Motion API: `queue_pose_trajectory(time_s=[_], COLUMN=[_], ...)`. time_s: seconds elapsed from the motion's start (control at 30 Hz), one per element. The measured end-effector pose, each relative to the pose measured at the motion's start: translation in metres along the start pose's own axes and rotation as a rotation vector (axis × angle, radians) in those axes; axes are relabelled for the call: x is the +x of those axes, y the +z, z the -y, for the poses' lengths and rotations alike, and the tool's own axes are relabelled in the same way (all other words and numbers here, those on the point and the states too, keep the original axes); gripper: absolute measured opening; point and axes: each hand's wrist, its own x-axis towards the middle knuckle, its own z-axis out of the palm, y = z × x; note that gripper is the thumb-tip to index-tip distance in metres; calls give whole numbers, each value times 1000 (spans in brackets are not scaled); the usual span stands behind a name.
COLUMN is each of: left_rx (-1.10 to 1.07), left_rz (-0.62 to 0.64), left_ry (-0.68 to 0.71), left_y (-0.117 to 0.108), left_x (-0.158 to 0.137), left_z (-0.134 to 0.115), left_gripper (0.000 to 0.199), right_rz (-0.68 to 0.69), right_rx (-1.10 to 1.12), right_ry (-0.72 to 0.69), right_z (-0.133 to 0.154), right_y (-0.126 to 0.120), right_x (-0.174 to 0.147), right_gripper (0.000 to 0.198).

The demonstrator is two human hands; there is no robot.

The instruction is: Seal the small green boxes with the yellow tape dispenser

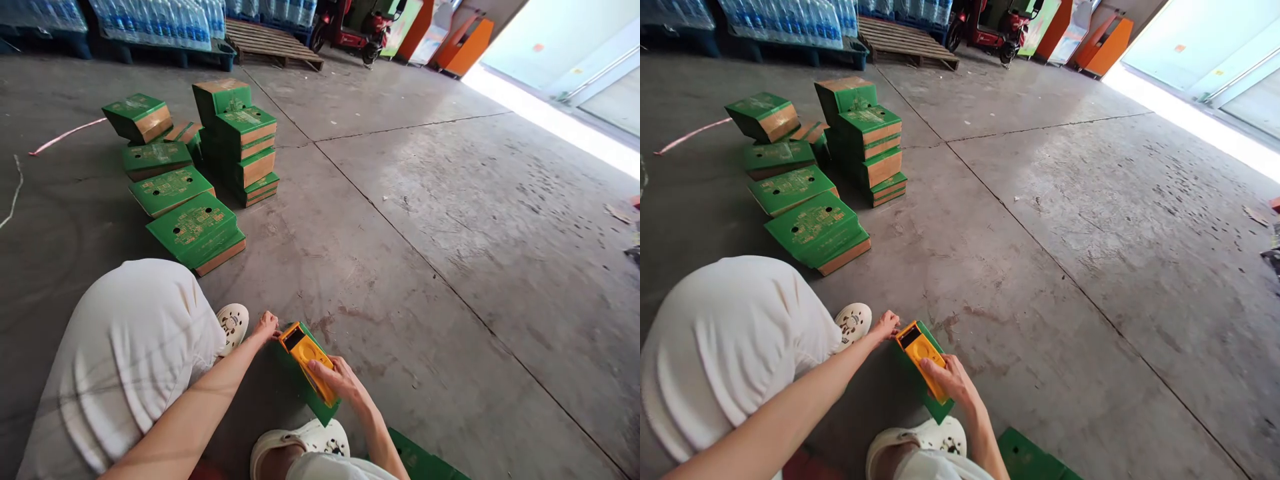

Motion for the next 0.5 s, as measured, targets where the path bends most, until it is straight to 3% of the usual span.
queue_pose_trajectory(time_s=[0.3, 0.5], left_rx=[156, 86], left_rz=[-61, 26], left_ry=[19, 83], left_y=[3, 9], left_x=[-6, -6], left_z=[8, 20], left_gripper=[21, 21], right_rz=[2, 7], right_rx=[33, 67], right_ry=[-3, -1], right_z=[2, 9], right_y=[4, 7], right_x=[-7, -10], right_gripper=[74, 74])
